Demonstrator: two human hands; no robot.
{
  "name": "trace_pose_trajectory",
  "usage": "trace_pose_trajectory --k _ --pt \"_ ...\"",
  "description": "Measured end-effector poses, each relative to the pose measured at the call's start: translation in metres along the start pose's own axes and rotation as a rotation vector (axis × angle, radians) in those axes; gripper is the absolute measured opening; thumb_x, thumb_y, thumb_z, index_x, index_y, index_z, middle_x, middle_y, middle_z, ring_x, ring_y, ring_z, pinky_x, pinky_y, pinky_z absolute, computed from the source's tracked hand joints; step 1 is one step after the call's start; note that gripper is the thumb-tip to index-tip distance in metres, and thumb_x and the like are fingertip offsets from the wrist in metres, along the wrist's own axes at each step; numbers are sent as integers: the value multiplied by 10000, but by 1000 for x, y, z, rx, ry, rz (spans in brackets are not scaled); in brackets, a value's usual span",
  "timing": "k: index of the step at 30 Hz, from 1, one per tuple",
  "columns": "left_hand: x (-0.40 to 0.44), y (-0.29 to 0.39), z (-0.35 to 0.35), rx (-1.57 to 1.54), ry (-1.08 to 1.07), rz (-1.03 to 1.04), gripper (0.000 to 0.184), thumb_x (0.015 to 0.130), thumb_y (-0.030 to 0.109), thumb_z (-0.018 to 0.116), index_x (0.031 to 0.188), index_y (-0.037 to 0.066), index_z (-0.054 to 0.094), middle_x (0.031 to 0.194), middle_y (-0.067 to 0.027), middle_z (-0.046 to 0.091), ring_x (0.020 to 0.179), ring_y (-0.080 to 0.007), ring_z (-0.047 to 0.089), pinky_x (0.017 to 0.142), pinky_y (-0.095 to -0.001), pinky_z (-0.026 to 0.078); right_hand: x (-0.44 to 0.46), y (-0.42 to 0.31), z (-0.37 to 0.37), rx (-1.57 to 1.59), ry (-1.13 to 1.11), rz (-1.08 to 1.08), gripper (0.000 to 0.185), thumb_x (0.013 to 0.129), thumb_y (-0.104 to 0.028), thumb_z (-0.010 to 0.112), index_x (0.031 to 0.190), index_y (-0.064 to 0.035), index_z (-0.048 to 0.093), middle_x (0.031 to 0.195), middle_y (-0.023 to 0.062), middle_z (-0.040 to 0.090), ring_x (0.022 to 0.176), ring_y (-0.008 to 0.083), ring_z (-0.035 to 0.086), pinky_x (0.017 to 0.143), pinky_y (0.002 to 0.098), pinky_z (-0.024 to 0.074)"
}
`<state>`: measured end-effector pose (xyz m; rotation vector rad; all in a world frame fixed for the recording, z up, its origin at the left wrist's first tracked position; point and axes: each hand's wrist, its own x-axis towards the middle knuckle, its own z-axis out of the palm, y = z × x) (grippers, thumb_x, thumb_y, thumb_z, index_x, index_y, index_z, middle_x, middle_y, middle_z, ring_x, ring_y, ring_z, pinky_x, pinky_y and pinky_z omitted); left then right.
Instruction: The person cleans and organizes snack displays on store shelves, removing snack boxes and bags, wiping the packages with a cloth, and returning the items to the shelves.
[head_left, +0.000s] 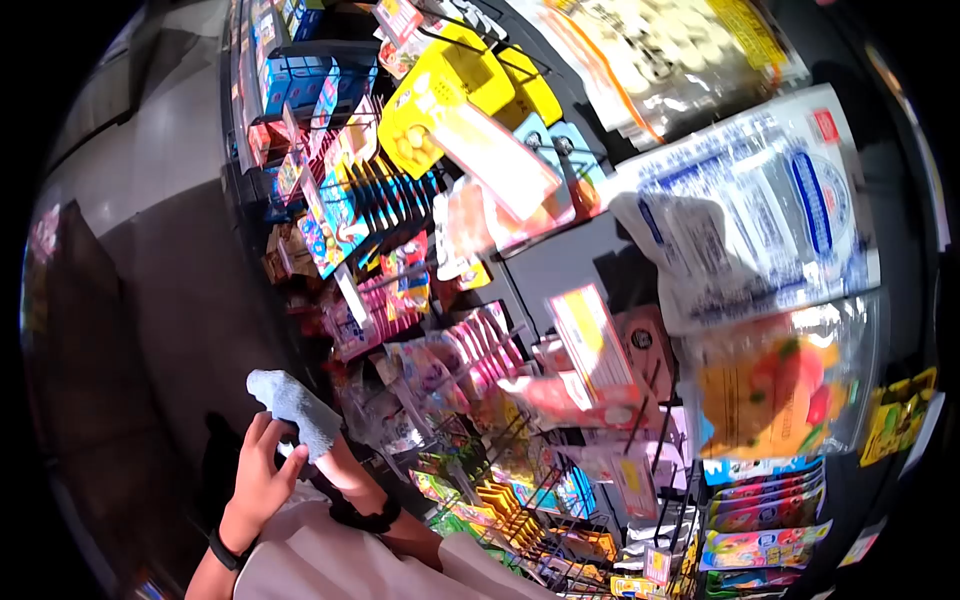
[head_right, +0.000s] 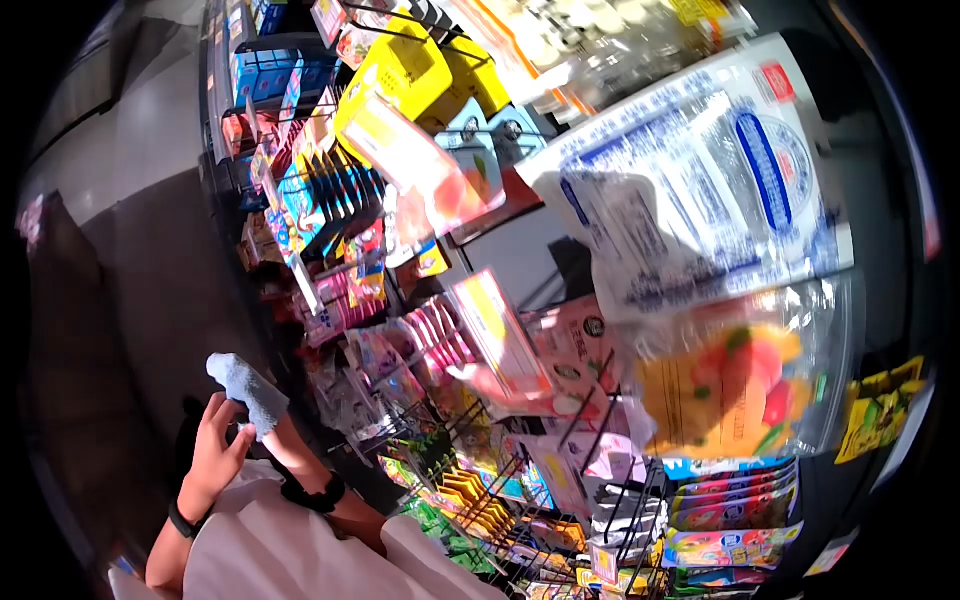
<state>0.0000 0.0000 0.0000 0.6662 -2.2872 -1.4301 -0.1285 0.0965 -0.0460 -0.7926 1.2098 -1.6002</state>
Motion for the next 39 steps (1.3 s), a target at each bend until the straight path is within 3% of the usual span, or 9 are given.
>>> trace_pose_trajectory --k 4,10,17,19,21,22,26,32,39 --pt "60 -11 -19 -355 -74 -164 404 838 281 741 1047 -38 607 997 -196 543 877 -363 563 788 -419 477 55 20 -11 -119 140 4 489 1060 -311 475 1459 -33 428 1424 88 493 1257 162 483 1080 321 384" --pt "191 -52 -127 -186 -171 13 187 886 111 690 871 -32 569 887 -224 571 798 -458 573 660 -477 465 195 42 8 -143 303 47 491 1058 -313 477 1459 -35 430 1429 93 491 1259 168 483 1078 320 384" --pt "307 -123 -228 -107 -110 130 134 858 37 671 807 -19 560 788 -215 547 760 -452 574 636 -487 458 367 71 30 -50 460 92 493 1055 -316 478 1459 -37 433 1435 99 489 1260 174 484 1076 318 384" --pt "336 -128 -253 -27 -137 71 115 842 23 667 815 -19 564 917 -235 615 854 -461 604 705 -478 500 407 73 33 8 517 98 494 1054 -316 479 1459 -38 434 1437 101 488 1261 176 484 1076 318 384" --pt "364 -124 -273 72 164 309 94 826 18 668 834 -18 582 1140 -268 634 1018 -479 608 843 -491 517 432 69 47 -29 529 84 466 1080 -281 425 1479 -44 391 1443 106 460 1295 186 453 1100 305 358" --pt "371 -131 -278 81 91 258 98 817 27 674 844 -22 594 1301 -290 581 1145 -498 572 952 -517 488 427 102 36 -585 500 105 455 1078 -216 400 1500 -52 351 1453 100 445 1325 188 439 1119 313 345" --pt "421 -131 -310 79 115 313 140 814 72 693 831 -25 594 1218 -271 626 1100 -473 599 933 -509 491 473 82 56 -388 511 138 459 1068 -207 421 1494 -48 354 1440 107 456 1317 191 450 1111 316 355" --pt "501 -137 -354 -81 -61 290 129 808 74 700 803 -3 597 1070 -274 656 808 -431 667 656 -434 567 547 59 62 -474 558 197 468 1053 -194 453 1484 -42 357 1422 118 472 1305 195 466 1100 320 370" --pt "634 -160 -420 -38 -75 446 125 796 144 699 790 37 635 1075 -181 658 894 -356 663 775 -436 539 675 -1 59 -598 583 218 480 1035 -179 491 1474 -36 361 1400 130 490 1291 200 486 1086 325 387"
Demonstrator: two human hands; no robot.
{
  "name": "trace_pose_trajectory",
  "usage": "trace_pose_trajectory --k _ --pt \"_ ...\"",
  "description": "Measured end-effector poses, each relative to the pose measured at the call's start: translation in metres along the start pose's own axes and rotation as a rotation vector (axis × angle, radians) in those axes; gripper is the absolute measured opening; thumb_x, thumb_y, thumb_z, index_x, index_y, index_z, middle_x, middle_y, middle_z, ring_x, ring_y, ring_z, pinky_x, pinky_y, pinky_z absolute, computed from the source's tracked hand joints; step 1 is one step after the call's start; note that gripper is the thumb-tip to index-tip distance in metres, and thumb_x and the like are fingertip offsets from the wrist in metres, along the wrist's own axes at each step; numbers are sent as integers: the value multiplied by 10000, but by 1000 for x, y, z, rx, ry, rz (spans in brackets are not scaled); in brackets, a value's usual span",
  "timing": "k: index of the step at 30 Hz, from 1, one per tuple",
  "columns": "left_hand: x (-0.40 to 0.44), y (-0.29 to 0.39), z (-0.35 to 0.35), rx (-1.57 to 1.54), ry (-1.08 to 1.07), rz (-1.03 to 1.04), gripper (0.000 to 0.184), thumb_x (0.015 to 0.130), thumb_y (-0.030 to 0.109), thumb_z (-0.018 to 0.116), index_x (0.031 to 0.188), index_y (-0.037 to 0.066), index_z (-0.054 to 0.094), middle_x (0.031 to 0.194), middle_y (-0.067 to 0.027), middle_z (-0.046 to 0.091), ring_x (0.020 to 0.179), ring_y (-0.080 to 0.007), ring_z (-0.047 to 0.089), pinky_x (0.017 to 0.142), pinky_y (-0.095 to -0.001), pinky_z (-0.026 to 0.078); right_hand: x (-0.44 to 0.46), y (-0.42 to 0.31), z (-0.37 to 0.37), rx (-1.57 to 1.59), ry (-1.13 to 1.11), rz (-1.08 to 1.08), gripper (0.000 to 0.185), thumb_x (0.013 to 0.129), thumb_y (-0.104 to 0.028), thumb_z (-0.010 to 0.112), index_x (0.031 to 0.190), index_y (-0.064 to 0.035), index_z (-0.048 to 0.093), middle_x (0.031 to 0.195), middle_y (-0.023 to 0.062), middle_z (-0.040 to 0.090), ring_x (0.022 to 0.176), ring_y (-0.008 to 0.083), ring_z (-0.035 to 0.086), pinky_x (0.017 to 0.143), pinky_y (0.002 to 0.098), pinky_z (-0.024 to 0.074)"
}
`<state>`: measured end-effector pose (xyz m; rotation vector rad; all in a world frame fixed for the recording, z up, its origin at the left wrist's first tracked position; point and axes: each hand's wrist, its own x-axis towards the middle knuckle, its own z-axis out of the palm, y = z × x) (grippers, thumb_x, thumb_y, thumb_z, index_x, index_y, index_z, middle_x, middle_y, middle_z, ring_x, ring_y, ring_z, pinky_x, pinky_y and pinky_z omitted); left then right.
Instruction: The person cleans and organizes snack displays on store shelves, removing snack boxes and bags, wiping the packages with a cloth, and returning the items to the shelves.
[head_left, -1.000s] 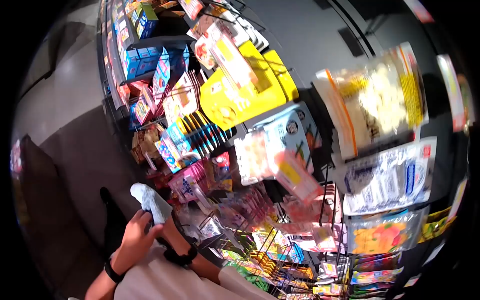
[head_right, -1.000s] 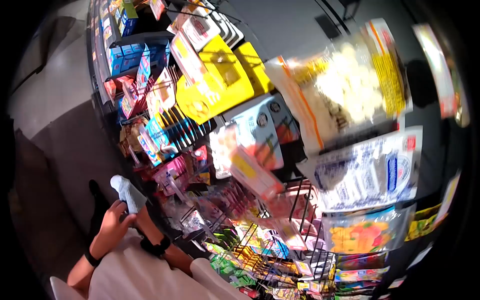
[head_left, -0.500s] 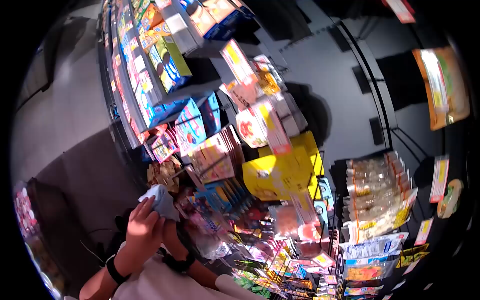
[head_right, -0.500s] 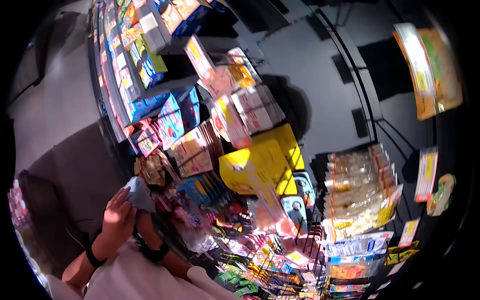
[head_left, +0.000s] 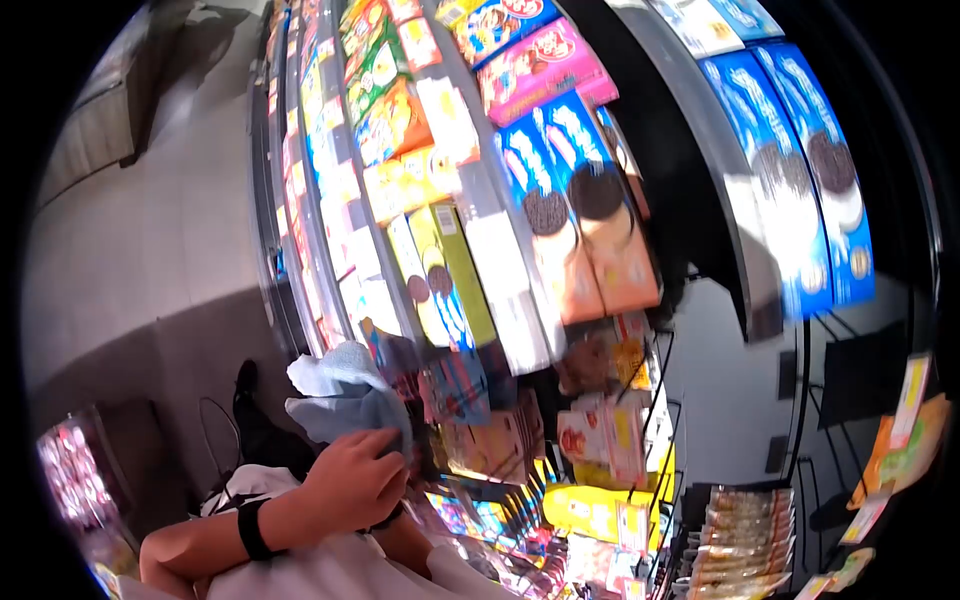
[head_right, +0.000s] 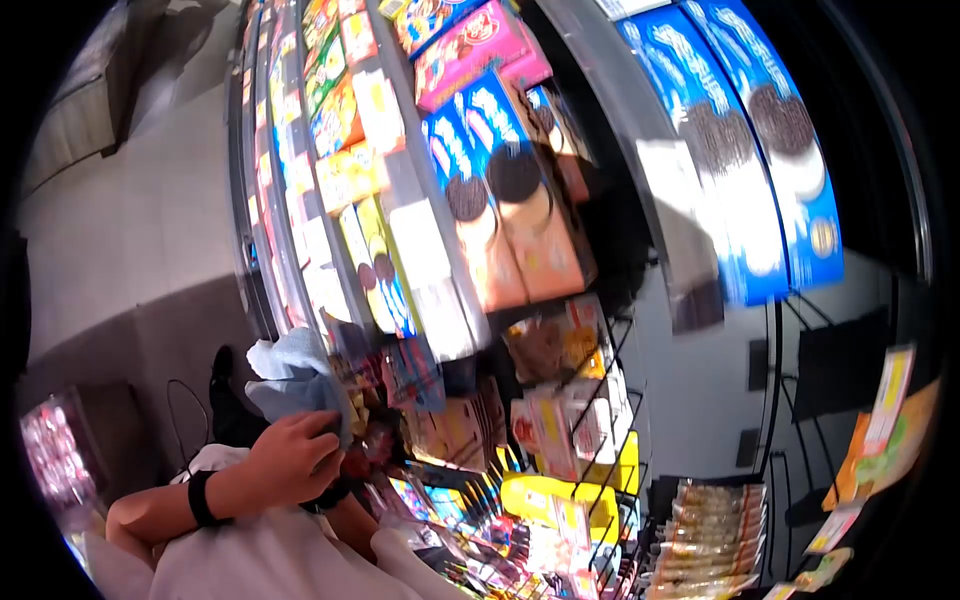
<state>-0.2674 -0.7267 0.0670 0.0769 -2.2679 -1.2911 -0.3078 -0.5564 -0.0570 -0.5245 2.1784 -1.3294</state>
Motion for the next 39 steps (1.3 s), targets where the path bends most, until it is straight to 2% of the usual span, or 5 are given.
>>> trace_pose_trajectory --k 11,17,22,32,39 --pt "141 -70 -123 46 267 19 238 703 -71 687 907 19 601 1132 -175 635 971 -369 637 820 -435 509 161 -145 46 -193 62 -185 503 1006 -155 550 1457 -25 368 1366 149 520 1268 207 516 1064 333 413" --pt "232 -91 -171 17 415 479 353 640 -7 700 990 12 664 1174 -194 634 1030 -397 647 829 -439 527 189 -167 66 -149 227 -89 492 1002 -150 555 1447 -26 384 1363 146 523 1260 206 520 1057 332 418" --pt "310 -74 -180 -121 287 909 280 731 149 717 979 21 689 1067 -199 683 1009 -359 693 795 -423 585 182 -172 101 -71 404 50 483 999 -145 559 1439 -27 398 1360 143 526 1254 206 523 1051 331 421" --pt "365 -26 -141 212 48 865 278 771 212 652 996 49 664 1149 -136 599 1163 -342 536 1109 -528 369 168 -210 190 87 813 254 466 992 -135 568 1423 -29 425 1355 139 532 1240 204 530 1040 330 429" --pt "370 -25 -139 321 48 1047 307 765 181 659 1065 115 655 954 -89 550 937 -289 526 922 -458 435 168 -238 230 129 1099 339 454 988 -129 574 1412 -31 443 1351 135 536 1231 203 534 1032 329 434"
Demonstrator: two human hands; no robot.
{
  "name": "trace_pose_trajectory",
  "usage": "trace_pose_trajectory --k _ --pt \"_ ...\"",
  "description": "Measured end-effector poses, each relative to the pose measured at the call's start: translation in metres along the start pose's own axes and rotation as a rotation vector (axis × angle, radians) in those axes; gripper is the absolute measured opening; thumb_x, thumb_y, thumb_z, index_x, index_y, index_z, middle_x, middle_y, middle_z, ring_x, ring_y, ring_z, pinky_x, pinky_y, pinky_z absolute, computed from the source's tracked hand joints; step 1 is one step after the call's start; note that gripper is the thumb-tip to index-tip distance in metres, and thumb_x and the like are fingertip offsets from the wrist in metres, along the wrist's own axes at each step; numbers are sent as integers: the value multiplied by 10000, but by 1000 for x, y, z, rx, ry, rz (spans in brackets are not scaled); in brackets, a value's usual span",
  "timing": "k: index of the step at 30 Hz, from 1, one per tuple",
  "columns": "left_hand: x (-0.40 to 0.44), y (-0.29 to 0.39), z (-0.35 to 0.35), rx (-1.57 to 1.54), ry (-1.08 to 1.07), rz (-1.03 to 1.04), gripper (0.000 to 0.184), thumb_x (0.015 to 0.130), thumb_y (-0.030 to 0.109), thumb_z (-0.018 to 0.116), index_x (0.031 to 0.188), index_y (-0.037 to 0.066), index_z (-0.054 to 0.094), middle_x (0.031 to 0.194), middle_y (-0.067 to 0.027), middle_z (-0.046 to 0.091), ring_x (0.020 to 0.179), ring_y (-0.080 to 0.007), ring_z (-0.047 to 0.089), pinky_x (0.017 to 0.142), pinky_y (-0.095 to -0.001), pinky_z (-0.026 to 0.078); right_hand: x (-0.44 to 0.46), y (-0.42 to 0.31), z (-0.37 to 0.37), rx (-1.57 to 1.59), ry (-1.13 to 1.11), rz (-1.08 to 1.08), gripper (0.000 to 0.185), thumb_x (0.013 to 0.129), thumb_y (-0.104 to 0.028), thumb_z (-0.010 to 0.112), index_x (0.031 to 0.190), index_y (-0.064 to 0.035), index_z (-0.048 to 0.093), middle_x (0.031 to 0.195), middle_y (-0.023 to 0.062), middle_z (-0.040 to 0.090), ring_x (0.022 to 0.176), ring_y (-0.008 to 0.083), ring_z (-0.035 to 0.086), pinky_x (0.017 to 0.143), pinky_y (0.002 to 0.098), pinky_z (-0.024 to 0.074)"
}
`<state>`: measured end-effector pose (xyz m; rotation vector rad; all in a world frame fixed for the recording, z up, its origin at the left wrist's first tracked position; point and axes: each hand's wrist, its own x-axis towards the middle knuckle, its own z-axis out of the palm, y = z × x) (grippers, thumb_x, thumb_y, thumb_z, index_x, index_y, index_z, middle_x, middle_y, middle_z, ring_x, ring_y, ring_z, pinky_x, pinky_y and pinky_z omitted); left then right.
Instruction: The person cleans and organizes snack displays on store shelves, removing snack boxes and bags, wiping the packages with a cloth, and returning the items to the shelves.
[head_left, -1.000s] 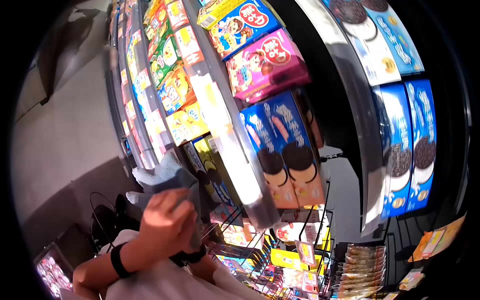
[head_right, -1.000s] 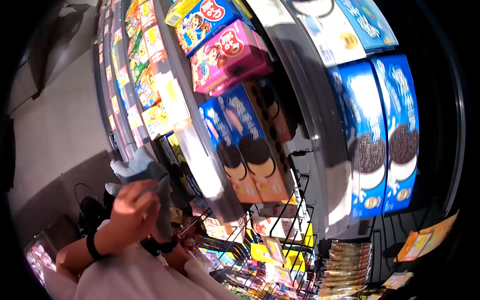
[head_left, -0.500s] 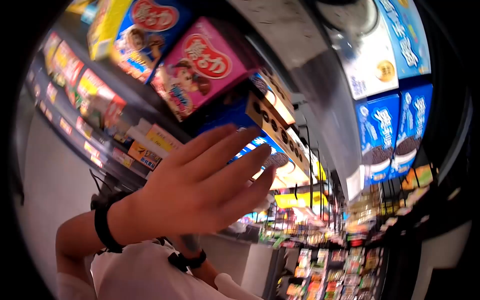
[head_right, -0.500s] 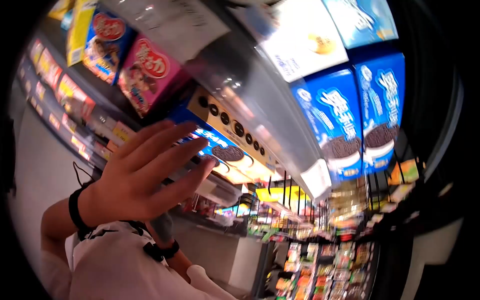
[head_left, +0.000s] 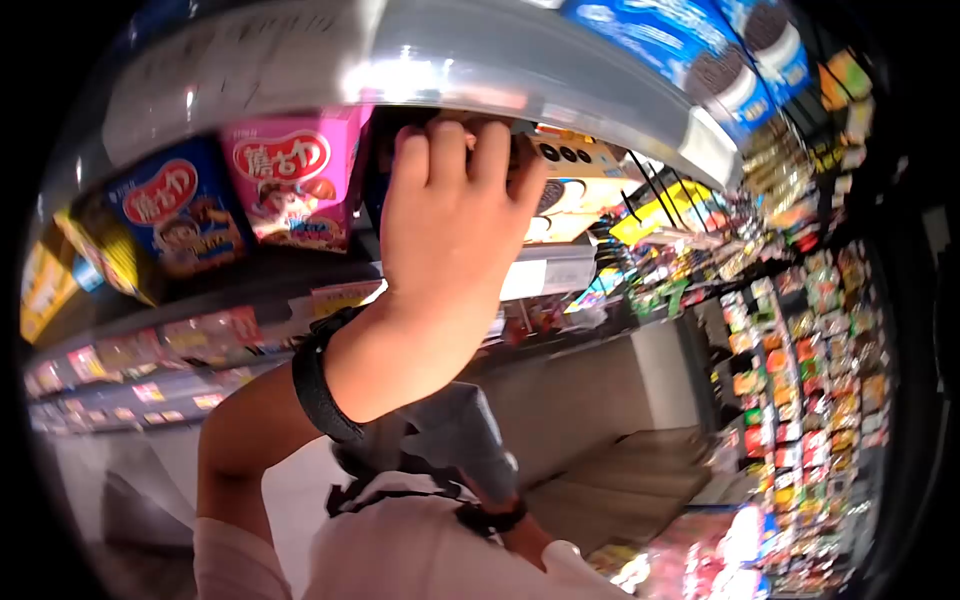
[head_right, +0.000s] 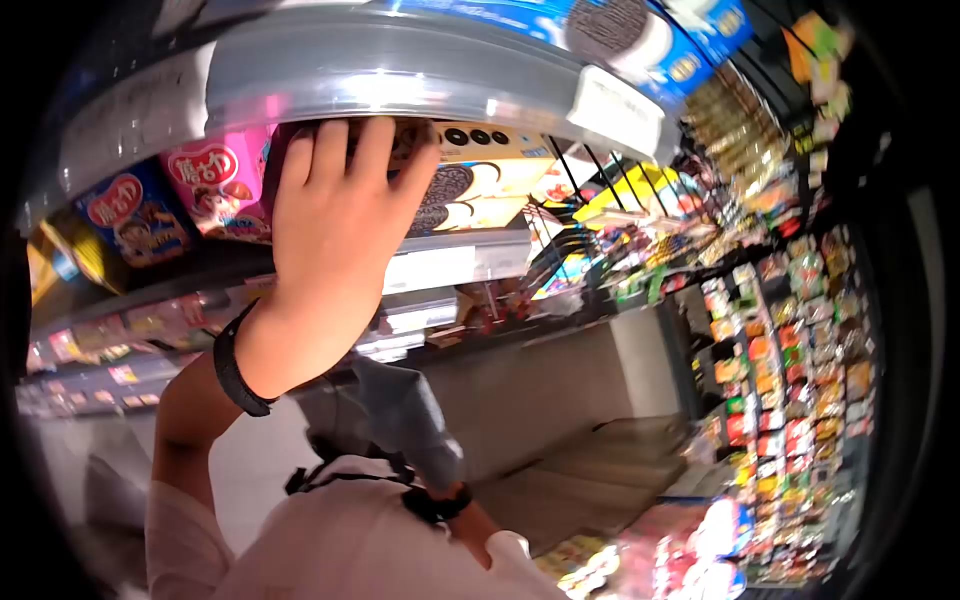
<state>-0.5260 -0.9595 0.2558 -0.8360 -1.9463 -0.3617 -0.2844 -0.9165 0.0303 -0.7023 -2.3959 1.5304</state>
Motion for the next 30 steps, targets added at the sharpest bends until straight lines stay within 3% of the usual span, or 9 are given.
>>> trace_pose_trajectory --k 5,10,14,19,21,22,26,29,30 --pt "-4 -17 -39 -74 -77 150 412 752 173 660 1161 128 637 958 -103 542 910 -292 531 800 -431 426 -16 -21 0 25 165 0 446 985 -124 578 1403 -32 457 1348 133 539 1224 203 537 1026 328 437" --pt "-51 -23 -122 -448 -326 91 819 660 285 852 1377 78 516 1092 -159 549 933 -330 567 786 -442 471 -26 -41 -9 36 303 -17 438 981 -119 582 1395 -33 470 1345 130 541 1218 202 540 1021 328 441" --pt "-119 -16 -135 -1106 -613 16 678 753 349 846 1249 -20 567 967 -179 645 847 -359 636 752 -432 522 -48 -49 -17 9 407 -11 431 979 -115 586 1389 -34 481 1343 128 544 1212 202 543 1016 327 444" --pt "-188 14 -122 -1149 -934 -198 592 767 293 847 1221 25 577 946 -155 683 774 -295 682 669 -372 540 -72 -65 -19 -129 496 -41 423 975 -111 590 1381 -35 495 1340 126 547 1206 201 546 1010 327 448" --pt "-198 16 -119 -1207 -846 -237 559 771 243 839 1204 17 565 909 -140 659 758 -245 646 677 -360 524 -73 -62 -9 -68 462 -51 420 974 -109 591 1378 -35 500 1339 125 548 1203 201 548 1008 326 449" --pt "-202 14 -116 -1268 -759 -296 529 776 192 831 1186 9 553 872 -125 636 742 -195 610 684 -348 508 -67 0 15 291 320 -24 437 982 -124 592 1397 -34 486 1345 125 545 1207 202 544 1017 330 448" --pt "-200 1 -113 -1178 -867 -497 543 810 155 791 1255 12 514 1002 -126 650 845 -179 615 751 -325 505 -63 -36 42 237 346 -14 418 980 -126 592 1375 -35 490 1320 120 545 1179 201 542 993 332 445" --pt "-221 -4 -99 -1144 -650 -463 576 789 244 818 1228 1 535 887 -187 657 741 -290 670 643 -386 514 -55 -43 47 253 366 -27 404 978 -128 592 1360 -37 493 1301 117 546 1158 200 541 975 334 443" --pt "-225 -8 -104 -1120 -769 -519 577 813 247 799 1256 -5 528 957 -189 662 810 -275 671 699 -372 520 -52 -44 46 257 376 -29 400 978 -129 592 1354 -37 493 1294 116 546 1151 200 541 970 335 442"
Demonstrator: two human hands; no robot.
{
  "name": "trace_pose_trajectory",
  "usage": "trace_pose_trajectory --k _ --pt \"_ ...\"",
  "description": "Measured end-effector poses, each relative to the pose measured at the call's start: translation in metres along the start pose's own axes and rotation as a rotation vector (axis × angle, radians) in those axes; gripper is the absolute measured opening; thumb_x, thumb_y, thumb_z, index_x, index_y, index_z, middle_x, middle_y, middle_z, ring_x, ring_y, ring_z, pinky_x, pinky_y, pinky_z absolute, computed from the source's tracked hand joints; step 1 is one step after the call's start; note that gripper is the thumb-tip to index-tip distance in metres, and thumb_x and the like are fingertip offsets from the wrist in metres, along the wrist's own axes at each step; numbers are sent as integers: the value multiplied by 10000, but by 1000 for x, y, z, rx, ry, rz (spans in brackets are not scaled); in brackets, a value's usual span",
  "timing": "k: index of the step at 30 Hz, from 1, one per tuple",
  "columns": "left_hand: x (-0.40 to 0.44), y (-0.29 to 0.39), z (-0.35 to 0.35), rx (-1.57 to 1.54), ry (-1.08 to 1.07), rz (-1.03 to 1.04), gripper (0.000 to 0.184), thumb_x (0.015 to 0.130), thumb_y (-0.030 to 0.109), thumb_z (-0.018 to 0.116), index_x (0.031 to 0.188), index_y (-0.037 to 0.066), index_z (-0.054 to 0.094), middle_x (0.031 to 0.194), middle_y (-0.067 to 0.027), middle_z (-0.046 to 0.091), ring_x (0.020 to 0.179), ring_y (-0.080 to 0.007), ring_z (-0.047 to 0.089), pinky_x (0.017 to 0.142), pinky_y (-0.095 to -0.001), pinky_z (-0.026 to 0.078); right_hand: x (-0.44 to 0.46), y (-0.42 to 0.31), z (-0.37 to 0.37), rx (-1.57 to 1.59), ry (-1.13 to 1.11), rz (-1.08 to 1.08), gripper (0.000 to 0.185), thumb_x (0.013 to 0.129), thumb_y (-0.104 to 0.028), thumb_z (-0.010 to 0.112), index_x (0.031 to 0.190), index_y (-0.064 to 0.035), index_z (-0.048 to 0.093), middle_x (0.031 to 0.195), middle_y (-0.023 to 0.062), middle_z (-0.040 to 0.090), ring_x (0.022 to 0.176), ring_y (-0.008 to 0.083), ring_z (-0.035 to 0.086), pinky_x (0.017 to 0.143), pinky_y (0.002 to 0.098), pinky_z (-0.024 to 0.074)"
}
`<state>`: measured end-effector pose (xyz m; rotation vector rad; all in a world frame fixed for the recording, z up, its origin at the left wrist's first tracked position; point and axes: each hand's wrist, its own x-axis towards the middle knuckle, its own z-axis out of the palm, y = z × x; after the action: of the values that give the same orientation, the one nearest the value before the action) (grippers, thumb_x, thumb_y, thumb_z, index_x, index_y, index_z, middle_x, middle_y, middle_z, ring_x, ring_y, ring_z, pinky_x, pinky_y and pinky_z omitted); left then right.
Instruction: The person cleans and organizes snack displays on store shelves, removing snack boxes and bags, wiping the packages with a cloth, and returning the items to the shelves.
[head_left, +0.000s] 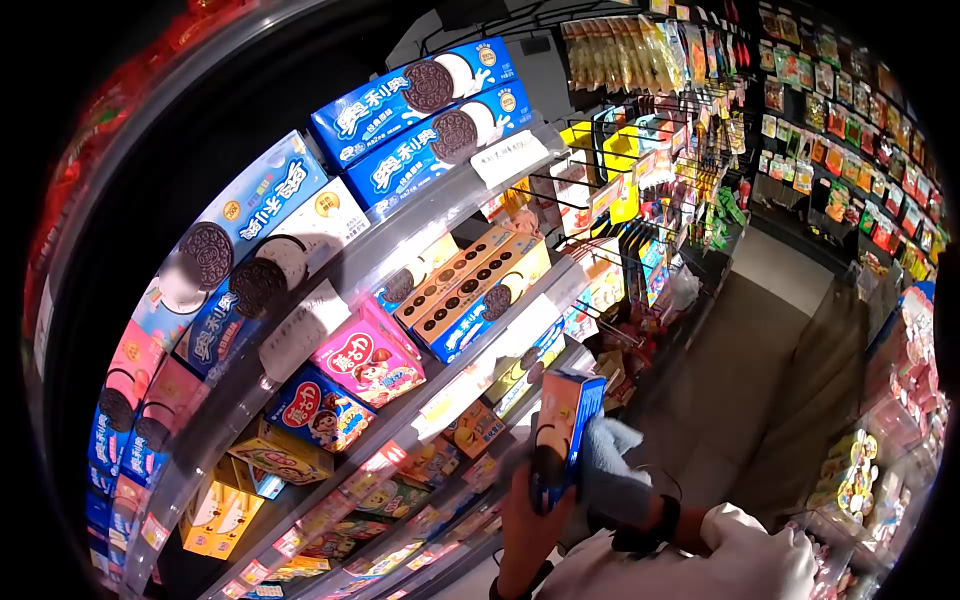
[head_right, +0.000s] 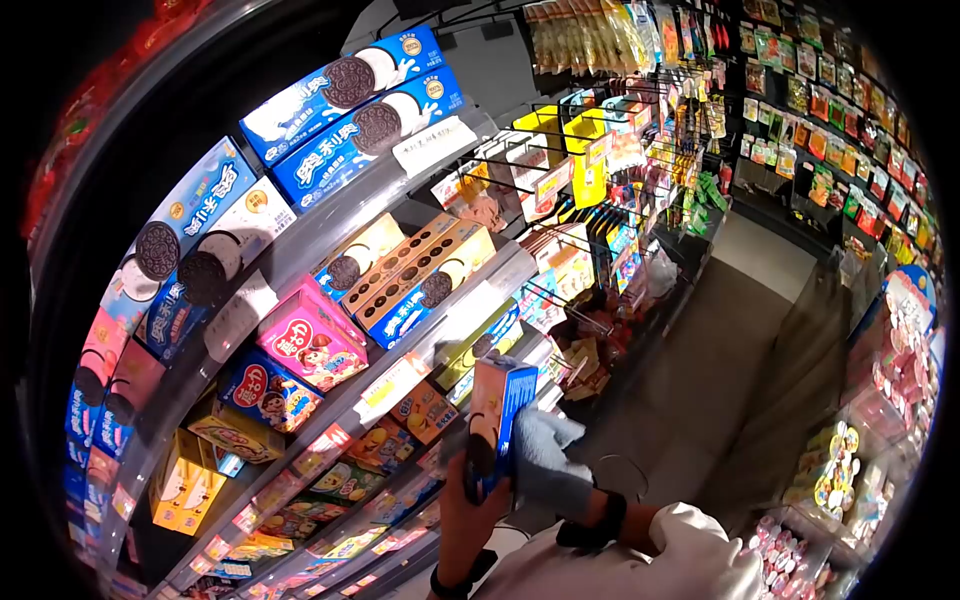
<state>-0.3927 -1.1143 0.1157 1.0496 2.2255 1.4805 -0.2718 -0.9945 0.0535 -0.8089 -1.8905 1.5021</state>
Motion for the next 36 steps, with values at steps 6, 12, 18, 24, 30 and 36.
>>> trace_pose_trajectory --k 6,12,18,24,30,36 --pt "-19 -50 -16 -1071 -415 -586 639 860 267 770 1359 -11 482 1100 -141 648 956 -234 658 823 -360 533 7 -7 16 28 20 7 372 975 -132 591 1323 -40 499 1256 109 547 1110 198 539 934 339 438" --pt "-43 -85 -22 -1188 -418 -671 626 885 256 740 1380 -5 460 1119 -142 641 973 -224 657 839 -361 535 7 -7 22 52 6 33 344 971 -135 591 1291 -42 504 1217 102 547 1069 196 537 899 343 434" --pt "-45 -73 -36 -1141 -404 -582 609 915 243 705 1405 2 434 1141 -143 633 993 -212 655 858 -362 538 5 -9 31 70 -5 27 316 968 -138 591 1259 -45 510 1179 95 548 1028 194 535 863 347 429" --pt "-47 -103 -8 -431 -183 -178 698 820 298 806 1347 -17 472 1151 -146 638 914 -326 665 784 -402 549 1 -12 36 80 -3 20 289 965 -141 591 1228 -48 515 1141 88 549 986 193 533 828 351 425" --pt "-32 -37 -4 354 129 135 693 715 258 856 1264 6 517 1100 -225 603 987 -432 627 775 -480 526 -1 -18 34 88 8 29 262 962 -144 590 1196 -50 521 1102 81 550 945 191 531 792 356 420" --pt "-25 -38 7 206 313 101 657 735 221 828 1252 -43 520 1067 -227 625 970 -368 647 810 -432 516 -5 -13 26 102 24 43 236 958 -147 590 1165 -53 526 1064 74 551 904 189 529 757 360 416"
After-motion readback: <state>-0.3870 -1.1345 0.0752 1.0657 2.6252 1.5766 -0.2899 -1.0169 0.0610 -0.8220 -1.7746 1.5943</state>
